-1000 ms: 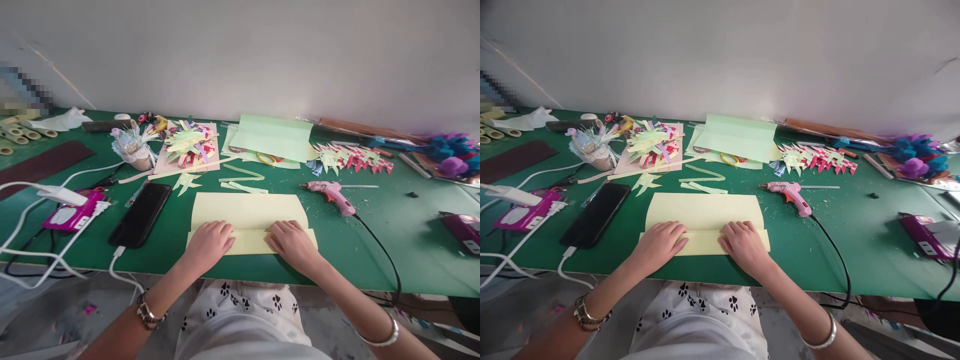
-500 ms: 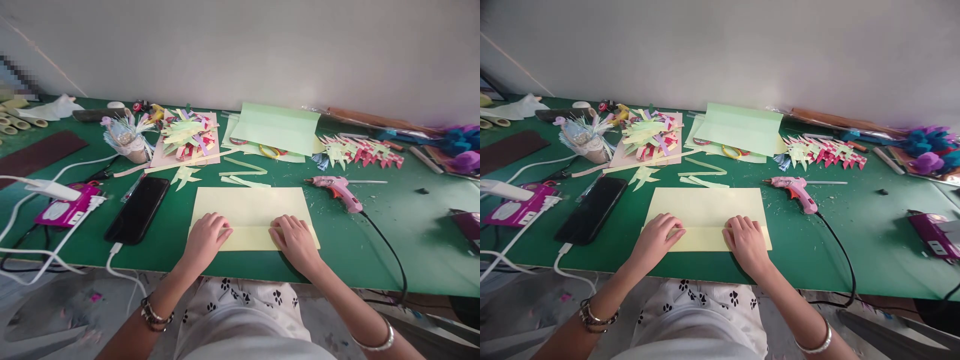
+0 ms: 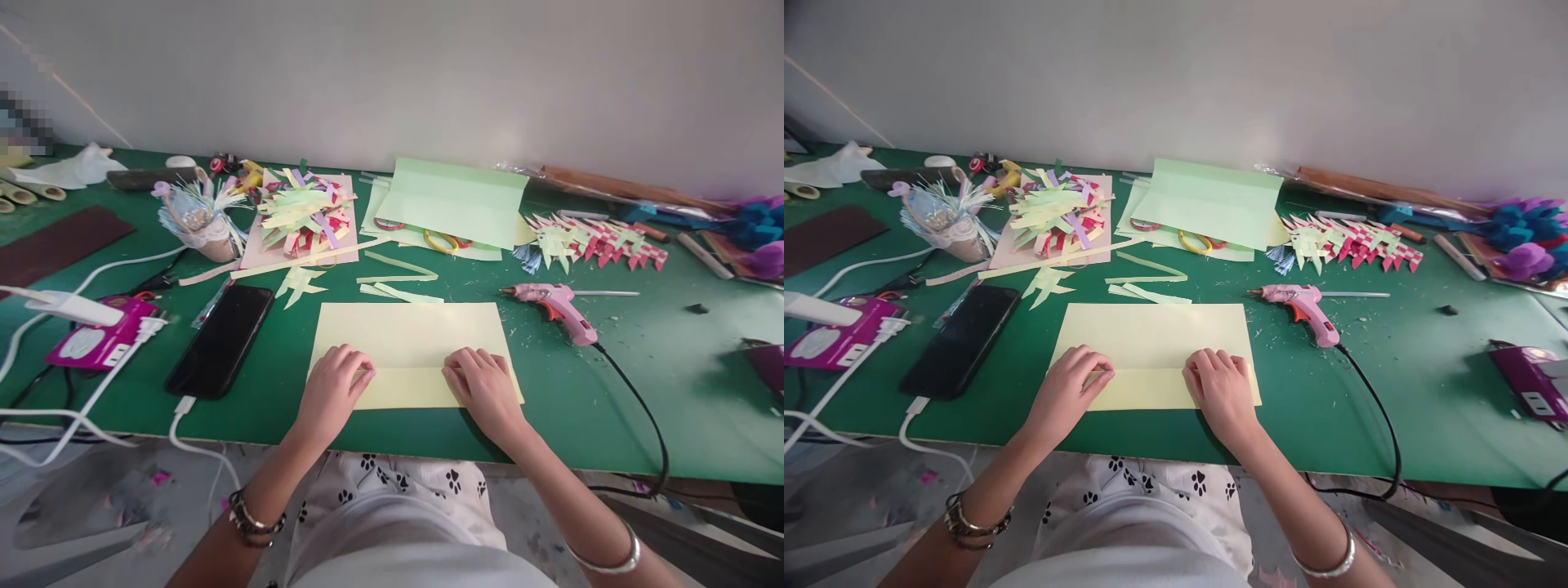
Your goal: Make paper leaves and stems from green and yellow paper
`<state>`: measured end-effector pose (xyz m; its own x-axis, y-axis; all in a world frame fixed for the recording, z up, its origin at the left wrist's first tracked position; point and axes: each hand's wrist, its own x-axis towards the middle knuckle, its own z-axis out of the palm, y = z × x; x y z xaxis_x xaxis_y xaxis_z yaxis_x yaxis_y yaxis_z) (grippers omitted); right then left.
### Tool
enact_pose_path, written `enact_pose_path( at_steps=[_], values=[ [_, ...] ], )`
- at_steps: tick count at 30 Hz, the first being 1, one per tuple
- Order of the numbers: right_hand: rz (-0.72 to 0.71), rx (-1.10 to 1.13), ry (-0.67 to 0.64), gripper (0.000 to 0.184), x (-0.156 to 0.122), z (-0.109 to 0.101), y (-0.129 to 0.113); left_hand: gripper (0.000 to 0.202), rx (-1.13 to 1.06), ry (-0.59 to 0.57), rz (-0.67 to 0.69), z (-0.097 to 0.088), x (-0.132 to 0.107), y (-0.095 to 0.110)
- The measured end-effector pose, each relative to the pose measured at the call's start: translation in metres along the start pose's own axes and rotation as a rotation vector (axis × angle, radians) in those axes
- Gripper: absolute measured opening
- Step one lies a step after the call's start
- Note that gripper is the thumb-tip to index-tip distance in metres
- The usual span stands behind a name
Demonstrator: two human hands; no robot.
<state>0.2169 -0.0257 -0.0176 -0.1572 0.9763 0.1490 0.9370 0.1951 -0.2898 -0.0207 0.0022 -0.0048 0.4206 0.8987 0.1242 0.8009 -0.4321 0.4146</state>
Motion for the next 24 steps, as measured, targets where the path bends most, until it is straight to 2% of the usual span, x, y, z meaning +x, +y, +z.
enact_pose_path(
  at_steps=[2, 4, 7, 9, 14, 24],
  values=[
    [-0.002, -0.003, 0.016, 0.013, 0.000, 0.001, 0.000, 0.015, 0.106, 0.058, 0.050, 0.001, -0.001, 0.003],
    [-0.001, -0.005, 0.025, 0.013, -0.001, 0.001, 0.000, 0.020, 0.204, 0.083, 0.156, 0.003, -0.003, 0.011],
    [-0.001, -0.001, 0.019, 0.012, -0.001, 0.002, 0.000, 0.030, 0.212, -0.051, 0.397, 0.010, -0.010, 0.027],
    [-0.005, -0.001, 0.015, 0.012, -0.001, 0.002, 0.000, 0.043, 0.178, -0.164, 0.492, 0.014, -0.014, 0.036],
    [-0.028, -0.021, 0.031, 0.015, -0.001, 0.001, 0.000, 0.065, 0.118, -0.312, 0.500, 0.014, -0.018, 0.038],
    [-0.032, -0.029, -0.004, 0.014, -0.002, 0.000, 0.001, 0.068, 0.025, -0.439, 0.482, -0.001, -0.016, 0.019]
  ],
)
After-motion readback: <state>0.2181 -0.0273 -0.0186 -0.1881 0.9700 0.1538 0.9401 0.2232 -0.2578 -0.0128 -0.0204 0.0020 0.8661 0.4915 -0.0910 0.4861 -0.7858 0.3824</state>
